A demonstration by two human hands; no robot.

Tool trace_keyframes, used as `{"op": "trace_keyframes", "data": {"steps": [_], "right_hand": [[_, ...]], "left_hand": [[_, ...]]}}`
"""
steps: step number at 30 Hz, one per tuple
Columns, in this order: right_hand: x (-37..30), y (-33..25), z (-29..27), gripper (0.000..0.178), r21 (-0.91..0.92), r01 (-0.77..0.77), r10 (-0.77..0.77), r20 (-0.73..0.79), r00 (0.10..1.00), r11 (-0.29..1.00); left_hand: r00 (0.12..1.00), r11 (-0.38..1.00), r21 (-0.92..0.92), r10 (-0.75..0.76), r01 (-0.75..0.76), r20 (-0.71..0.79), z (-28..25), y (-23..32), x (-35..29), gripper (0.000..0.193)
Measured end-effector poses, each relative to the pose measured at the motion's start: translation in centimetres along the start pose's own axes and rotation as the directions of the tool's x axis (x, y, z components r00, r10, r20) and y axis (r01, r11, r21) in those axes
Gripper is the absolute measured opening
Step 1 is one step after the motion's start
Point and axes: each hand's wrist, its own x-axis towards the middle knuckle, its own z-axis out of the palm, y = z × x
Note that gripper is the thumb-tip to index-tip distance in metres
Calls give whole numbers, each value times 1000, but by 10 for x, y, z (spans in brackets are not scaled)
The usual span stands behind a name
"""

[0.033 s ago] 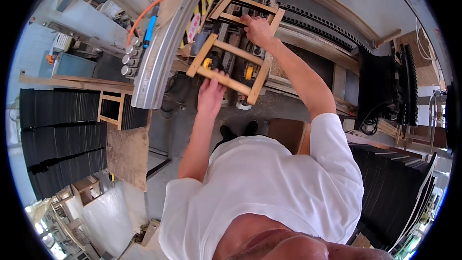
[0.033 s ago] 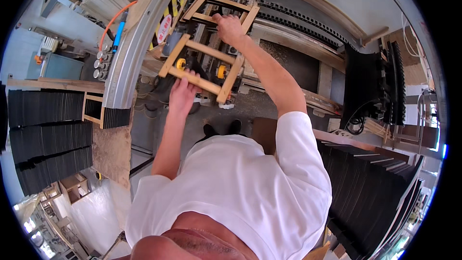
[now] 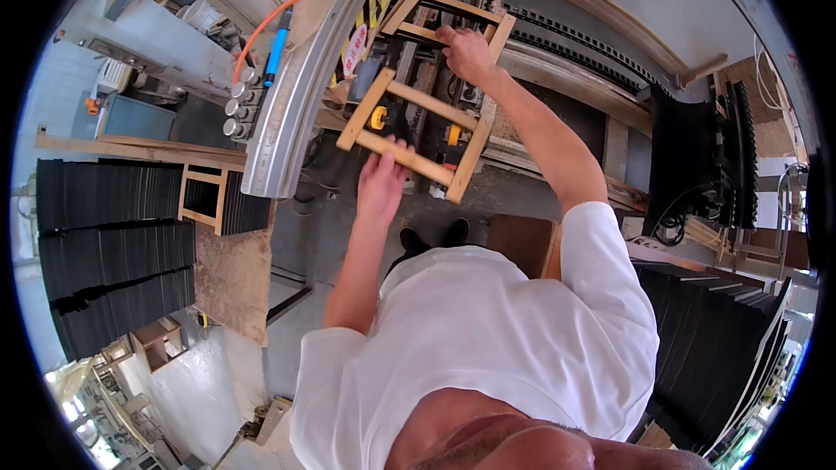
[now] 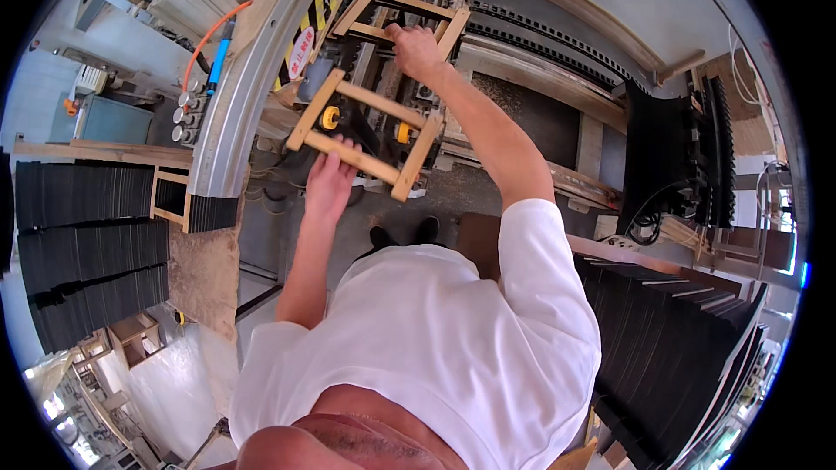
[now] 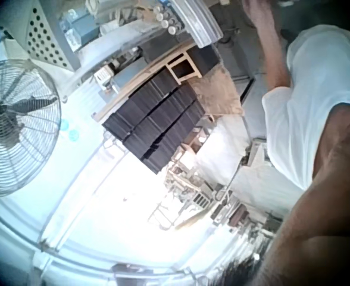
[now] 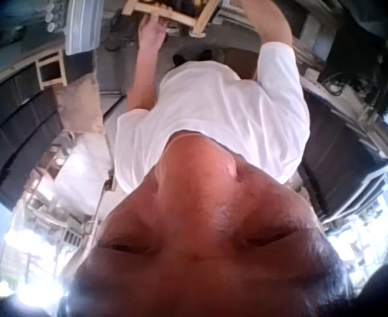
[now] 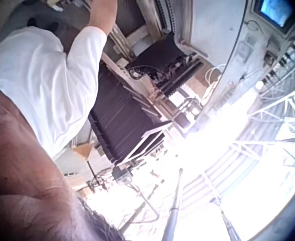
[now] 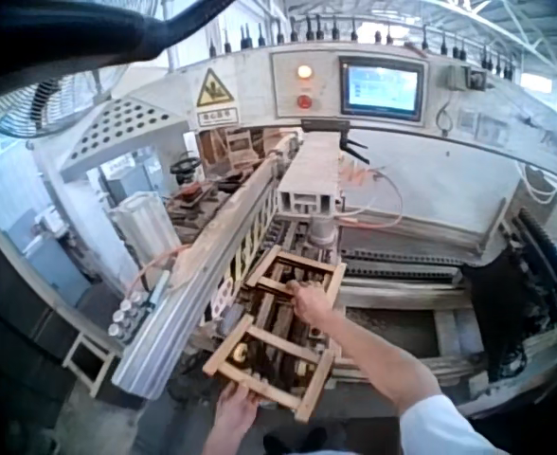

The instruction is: The person repeatedly picks up small wooden frames and places them into a machine, then removes them and stacks them on a nearby surface. This cycle continues throughout the clip.

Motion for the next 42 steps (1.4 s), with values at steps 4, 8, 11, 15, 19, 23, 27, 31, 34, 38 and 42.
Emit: {"op": "trace_keyframes", "data": {"steps": [4,8,11,15,19,23,27,31,34,38,42], "right_hand": [[26,5,8,39,-66,-2,5,46,999,998],[51,1,13,39,-218,-20,52,143,988,976],[66,-15,17,38,-307,34,15,155,988,951],[76,-14,10,34,-288,26,28,179,983,957],[75,-12,12,35,-335,67,-3,189,982,940],[92,-3,15,35,-433,72,39,243,969,899],[117,7,17,34,-494,91,32,234,972,865],[146,18,24,33,-637,104,68,241,968,763],[167,21,33,35,-732,144,97,276,956,666],[186,40,39,33,-704,118,121,280,952,700],[206,64,51,30,-661,74,141,267,953,746]], "left_hand": [[999,1000,22,-1,2,-32,-30,19,-67,37],[997,998,60,-6,11,-72,-62,35,-94,35],[995,997,80,9,-2,-98,-90,46,-100,36],[985,995,100,20,-3,-169,-119,61,-100,36],[983,995,102,20,-1,-182,-146,68,-98,35],[976,989,149,19,14,-217,-163,67,-92,36],[958,979,205,40,20,-285,-178,55,-87,38],[922,972,232,57,36,-383,-173,43,-88,39],[904,970,241,77,29,-420,-174,32,-94,39],[862,971,236,90,34,-498,-177,16,-97,38],[838,971,238,103,33,-536,-177,4,-96,33]]}}
